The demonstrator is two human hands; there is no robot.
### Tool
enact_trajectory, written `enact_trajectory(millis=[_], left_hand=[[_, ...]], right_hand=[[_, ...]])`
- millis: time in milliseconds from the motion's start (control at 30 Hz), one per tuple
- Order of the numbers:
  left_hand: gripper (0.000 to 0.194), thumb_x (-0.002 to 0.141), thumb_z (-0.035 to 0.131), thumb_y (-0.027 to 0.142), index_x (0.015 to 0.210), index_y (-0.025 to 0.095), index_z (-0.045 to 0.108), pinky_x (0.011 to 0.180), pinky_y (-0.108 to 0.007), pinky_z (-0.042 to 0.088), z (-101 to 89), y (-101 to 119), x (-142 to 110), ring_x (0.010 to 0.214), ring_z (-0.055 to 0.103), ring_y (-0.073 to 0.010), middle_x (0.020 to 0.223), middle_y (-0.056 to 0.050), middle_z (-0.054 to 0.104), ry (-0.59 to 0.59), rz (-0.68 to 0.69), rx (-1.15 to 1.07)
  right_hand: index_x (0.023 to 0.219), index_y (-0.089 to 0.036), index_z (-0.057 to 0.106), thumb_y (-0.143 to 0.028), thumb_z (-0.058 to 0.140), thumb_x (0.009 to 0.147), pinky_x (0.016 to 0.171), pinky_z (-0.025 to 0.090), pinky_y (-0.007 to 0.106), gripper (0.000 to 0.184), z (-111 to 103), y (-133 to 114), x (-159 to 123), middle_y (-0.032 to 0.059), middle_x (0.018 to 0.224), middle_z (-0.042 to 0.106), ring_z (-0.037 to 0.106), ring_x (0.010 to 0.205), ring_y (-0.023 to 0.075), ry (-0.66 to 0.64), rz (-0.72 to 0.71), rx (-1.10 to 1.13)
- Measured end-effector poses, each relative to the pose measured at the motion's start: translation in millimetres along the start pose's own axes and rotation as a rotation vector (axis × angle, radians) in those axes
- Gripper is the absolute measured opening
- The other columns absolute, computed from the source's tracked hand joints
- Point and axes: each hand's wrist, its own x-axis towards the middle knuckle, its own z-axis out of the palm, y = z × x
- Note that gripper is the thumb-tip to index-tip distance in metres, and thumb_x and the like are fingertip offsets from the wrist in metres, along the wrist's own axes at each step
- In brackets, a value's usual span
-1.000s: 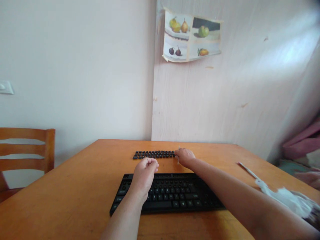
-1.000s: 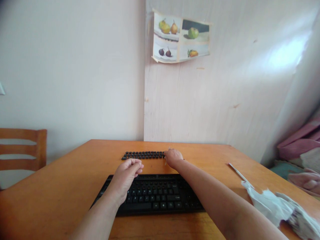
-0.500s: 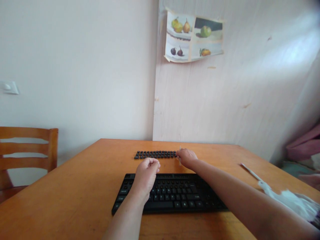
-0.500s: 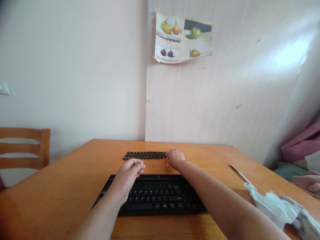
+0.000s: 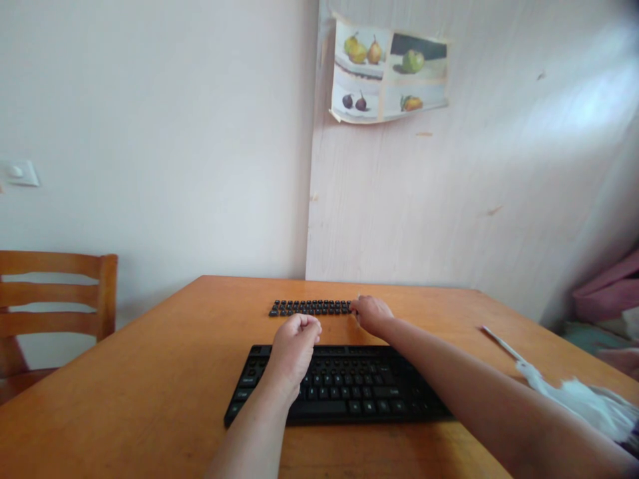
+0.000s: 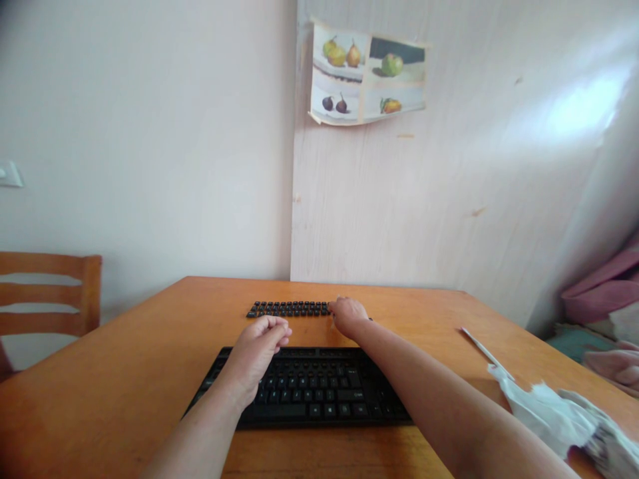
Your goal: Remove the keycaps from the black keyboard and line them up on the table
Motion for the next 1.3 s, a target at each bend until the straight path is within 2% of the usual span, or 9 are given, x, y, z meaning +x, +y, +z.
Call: enact_trajectory(millis=[133, 367, 533, 633, 700, 800, 1000, 1133, 1300], left_hand=[[0.024, 0.072, 0.063, 0.037, 0.083, 0.016, 0.065, 0.069, -0.03, 0.045, -0.3, 0, 1, 0.075, 0.063, -0.0192, 0.081, -0.007, 0.069, 0.007, 0.005, -0.005], [0.028, 0.071, 0.064, 0.041, 0.083, 0.016, 0.066, 0.07, -0.031, 0.046, -1.7, 3, 2, 0.075, 0.064, -0.0197, 0.081, -0.008, 0.07, 0.023, -0.005, -0.022], [0.029, 0.072, 0.064, 0.043, 0.081, 0.016, 0.066, 0.071, -0.031, 0.047, -3.5, 3, 3, 0.078, 0.065, -0.0204, 0.083, -0.008, 0.071, 0.029, 0.016, 0.009], [0.032, 0.07, 0.066, 0.044, 0.085, 0.016, 0.067, 0.072, -0.031, 0.047, -4.3, 3, 3, 0.078, 0.065, -0.0207, 0.083, -0.008, 0.071, 0.04, 0.032, 0.027], [0.034, 0.069, 0.066, 0.045, 0.087, 0.016, 0.066, 0.073, -0.032, 0.047, -4.9, 4, 3, 0.078, 0.065, -0.0206, 0.084, -0.007, 0.071, 0.048, 0.036, 0.032], [0.035, 0.069, 0.065, 0.045, 0.087, 0.015, 0.066, 0.073, -0.032, 0.048, -6.2, 5, 4, 0.078, 0.065, -0.0209, 0.084, -0.008, 0.071, 0.066, 0.033, 0.056], [0.034, 0.07, 0.065, 0.045, 0.089, 0.016, 0.065, 0.073, -0.032, 0.048, -8.9, 4, 5, 0.079, 0.065, -0.0208, 0.079, -0.006, 0.07, 0.086, 0.045, 0.109], [0.033, 0.07, 0.066, 0.044, 0.088, 0.016, 0.066, 0.074, -0.03, 0.048, -10.5, 3, 5, 0.079, 0.065, -0.0192, 0.081, -0.005, 0.07, 0.097, 0.062, 0.144], [0.032, 0.069, 0.066, 0.044, 0.087, 0.017, 0.066, 0.074, -0.03, 0.048, -14.3, 2, 5, 0.078, 0.064, -0.019, 0.081, -0.005, 0.07, 0.132, 0.095, 0.175]], right_hand=[[0.098, -0.021, 0.071, -0.023, 0.046, 0.091, 0.076, 0.043, 0.029, 0.026, -7, 0, -3, 0.0117, 0.101, 0.068, 0.062, 0.095, 0.0227, 0.039, 0.009, 0.041], [0.11, -0.022, 0.068, -0.039, 0.046, 0.094, 0.076, 0.044, 0.025, 0.033, -36, 13, -26, 0.0072, 0.105, 0.07, 0.063, 0.092, 0.0191, 0.157, 0.021, 0.237], [0.086, -0.02, 0.071, -0.043, 0.051, 0.087, 0.062, 0.043, 0.025, 0.031, -58, 40, -67, 0.0028, 0.071, 0.068, 0.061, 0.069, 0.0168, 0.328, 0.098, 0.683], [0.088, -0.018, 0.068, -0.044, 0.056, 0.083, 0.049, 0.037, 0.023, 0.03, -64, 61, -94, -0.0007, 0.056, 0.059, 0.051, 0.053, 0.0127, 0.391, 0.243, 0.946], [0.09, -0.017, 0.064, -0.044, 0.059, 0.08, 0.044, 0.031, 0.022, 0.03, -63, 75, -111, -0.0029, 0.052, 0.056, 0.043, 0.045, 0.0101, 0.427, 0.321, 1.122], [0.081, -0.017, 0.057, -0.045, 0.063, 0.077, 0.041, 0.026, 0.021, 0.029, -53, 95, -130, -0.0026, 0.051, 0.057, 0.038, 0.041, 0.0077, 0.472, 0.381, 1.314], [0.069, -0.018, 0.053, -0.049, 0.068, 0.074, 0.041, 0.029, 0.02, 0.035, -29, 122, -147, 0.0004, 0.056, 0.061, 0.041, 0.043, 0.0068, 0.595, 0.415, 1.441], [0.071, -0.017, 0.056, -0.05, 0.071, 0.073, 0.041, 0.031, 0.019, 0.036, -25, 125, -149, 0.0017, 0.061, 0.062, 0.044, 0.046, 0.0069, 0.615, 0.43, 1.468], [0.072, -0.017, 0.057, -0.053, 0.069, 0.073, 0.042, 0.034, 0.02, 0.038, -23, 112, -150, 0.0028, 0.061, 0.063, 0.051, 0.048, 0.0095, 0.559, 0.444, 1.45]])
